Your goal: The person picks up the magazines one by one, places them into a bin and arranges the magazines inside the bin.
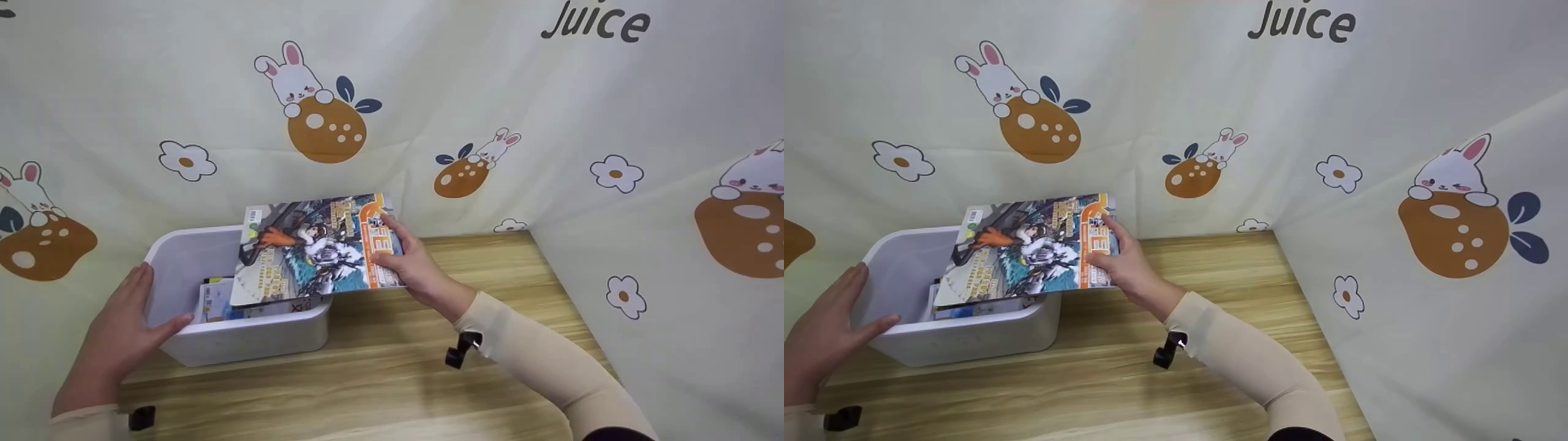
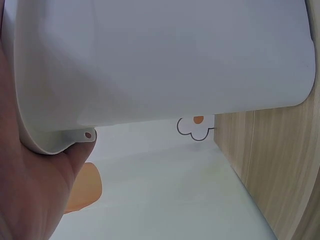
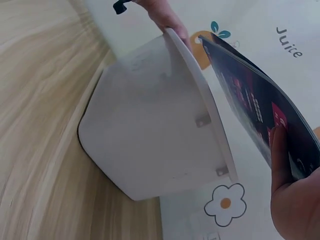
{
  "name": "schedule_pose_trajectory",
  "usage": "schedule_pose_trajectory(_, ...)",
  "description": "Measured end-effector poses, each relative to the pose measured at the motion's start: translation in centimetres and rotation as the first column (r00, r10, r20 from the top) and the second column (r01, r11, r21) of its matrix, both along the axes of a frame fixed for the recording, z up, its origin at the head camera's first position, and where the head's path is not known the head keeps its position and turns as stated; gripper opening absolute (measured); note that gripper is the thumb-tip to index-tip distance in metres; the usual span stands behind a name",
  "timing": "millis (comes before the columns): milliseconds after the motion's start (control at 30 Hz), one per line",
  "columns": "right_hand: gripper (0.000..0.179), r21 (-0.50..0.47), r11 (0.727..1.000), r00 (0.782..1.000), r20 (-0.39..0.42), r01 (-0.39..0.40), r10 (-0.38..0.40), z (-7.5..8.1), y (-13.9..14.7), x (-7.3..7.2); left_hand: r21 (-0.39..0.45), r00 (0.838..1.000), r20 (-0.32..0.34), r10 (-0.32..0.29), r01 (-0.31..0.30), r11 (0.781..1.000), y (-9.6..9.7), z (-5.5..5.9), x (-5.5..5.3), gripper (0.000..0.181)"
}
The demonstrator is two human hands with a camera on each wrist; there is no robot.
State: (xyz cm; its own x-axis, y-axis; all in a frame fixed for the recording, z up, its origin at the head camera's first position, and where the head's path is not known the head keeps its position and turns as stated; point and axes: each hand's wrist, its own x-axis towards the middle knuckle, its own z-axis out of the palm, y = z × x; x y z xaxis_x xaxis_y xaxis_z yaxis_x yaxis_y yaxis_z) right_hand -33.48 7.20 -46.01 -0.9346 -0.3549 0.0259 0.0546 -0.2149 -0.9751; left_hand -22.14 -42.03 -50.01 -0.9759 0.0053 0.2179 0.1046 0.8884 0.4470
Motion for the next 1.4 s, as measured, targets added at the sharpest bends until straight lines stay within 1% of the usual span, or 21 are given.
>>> schedule_pose_trajectory(100, 0.095, 0.002, 1.000, 1.000, -0.018, 0.008, -0.008, -0.4, -0.8, -0.1, -0.003, 1.000, -0.010, -0.006, 0.006, 1.000, -0.1, 0.0, -0.1, 0.123)
schedule_pose_trajectory(233, 0.097, 0.007, 1.000, 1.000, -0.019, 0.011, -0.011, -0.7, -1.8, 0.1, -0.010, 1.000, 0.003, 0.000, 0.000, 1.000, -0.1, -0.1, -0.1, 0.124)
schedule_pose_trajectory(567, 0.097, 0.035, 0.999, 1.000, -0.011, 0.024, -0.024, -0.2, -4.5, 0.8, -0.014, 1.000, 0.007, 0.005, -0.005, 1.000, -0.2, -0.2, -0.2, 0.124)
schedule_pose_trajectory(733, 0.096, 0.058, 0.998, 0.999, -0.022, 0.028, -0.026, -0.2, -5.7, 1.1, -0.018, 1.000, 0.008, 0.002, -0.002, 1.000, -0.2, -0.2, -0.1, 0.124)
schedule_pose_trajectory(867, 0.097, 0.062, 0.997, 0.999, -0.021, 0.036, -0.034, -0.4, -6.5, 1.2, -0.024, 1.000, 0.000, -0.010, 0.010, 1.000, -0.3, -0.2, 0.0, 0.123)
schedule_pose_trajectory(1100, 0.097, 0.037, 0.999, 0.999, -0.001, 0.032, -0.032, -0.8, -7.8, 1.0, -0.015, 0.998, -0.051, -0.044, 0.044, 0.999, -0.5, -0.1, -0.1, 0.118)
schedule_pose_trajectory(1200, 0.098, 0.043, 0.998, 0.999, 0.002, 0.037, -0.037, -0.8, -8.4, 1.1, -0.009, 0.997, -0.058, -0.050, 0.049, 0.999, -0.6, -0.1, 0.0, 0.118)
schedule_pose_trajectory(1300, 0.098, 0.062, 0.997, 0.999, -0.001, 0.045, -0.045, -0.7, -9.0, 1.2, -0.004, 0.998, -0.050, -0.048, 0.048, 0.999, -0.5, -0.1, 0.0, 0.118)
schedule_pose_trajectory(1400, 0.098, 0.083, 0.995, 0.999, -0.010, 0.054, -0.053, -0.6, -9.4, 1.3, -0.004, 0.999, -0.021, -0.030, 0.030, 1.000, -0.3, -0.1, 0.0, 0.119)
